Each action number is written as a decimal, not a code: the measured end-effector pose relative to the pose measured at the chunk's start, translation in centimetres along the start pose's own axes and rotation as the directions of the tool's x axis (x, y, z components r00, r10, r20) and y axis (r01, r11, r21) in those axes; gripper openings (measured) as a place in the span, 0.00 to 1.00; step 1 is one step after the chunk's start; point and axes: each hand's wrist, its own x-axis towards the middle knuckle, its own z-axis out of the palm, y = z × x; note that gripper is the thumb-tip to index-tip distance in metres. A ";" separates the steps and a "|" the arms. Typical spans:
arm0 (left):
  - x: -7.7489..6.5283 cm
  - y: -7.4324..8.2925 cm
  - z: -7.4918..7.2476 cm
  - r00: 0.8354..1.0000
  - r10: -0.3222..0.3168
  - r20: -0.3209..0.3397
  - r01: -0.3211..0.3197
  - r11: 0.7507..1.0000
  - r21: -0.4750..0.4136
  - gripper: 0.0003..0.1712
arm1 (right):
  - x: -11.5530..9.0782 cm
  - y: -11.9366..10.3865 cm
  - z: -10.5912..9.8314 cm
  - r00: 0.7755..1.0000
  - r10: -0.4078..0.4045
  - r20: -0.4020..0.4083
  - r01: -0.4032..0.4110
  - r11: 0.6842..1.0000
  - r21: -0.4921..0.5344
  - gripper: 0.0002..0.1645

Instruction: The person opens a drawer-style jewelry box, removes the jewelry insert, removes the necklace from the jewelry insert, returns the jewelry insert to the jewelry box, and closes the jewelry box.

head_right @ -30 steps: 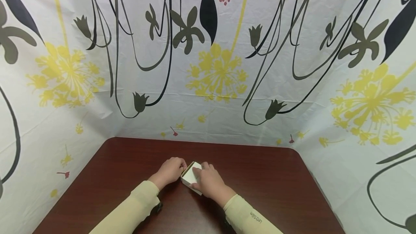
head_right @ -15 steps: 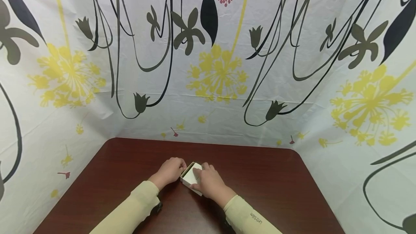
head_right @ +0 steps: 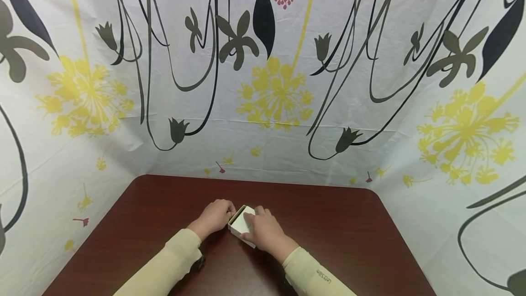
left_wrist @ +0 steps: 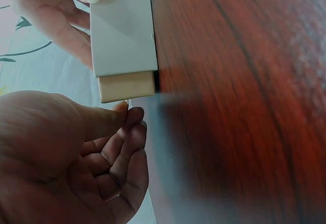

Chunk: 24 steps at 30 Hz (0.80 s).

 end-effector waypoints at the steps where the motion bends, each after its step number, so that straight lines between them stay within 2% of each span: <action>1: 0.0 0.0 0.0 1.000 0.000 0.001 0.000 1.000 0.000 0.12 | 0.0 0.0 0.0 1.000 0.001 0.001 -0.001 1.000 0.003 0.37; 24: 0.0 -0.5 -0.2 1.000 -0.019 0.005 0.019 0.999 -0.036 0.13 | 0.0 0.0 0.0 1.000 -0.005 -0.017 0.005 1.000 0.002 0.37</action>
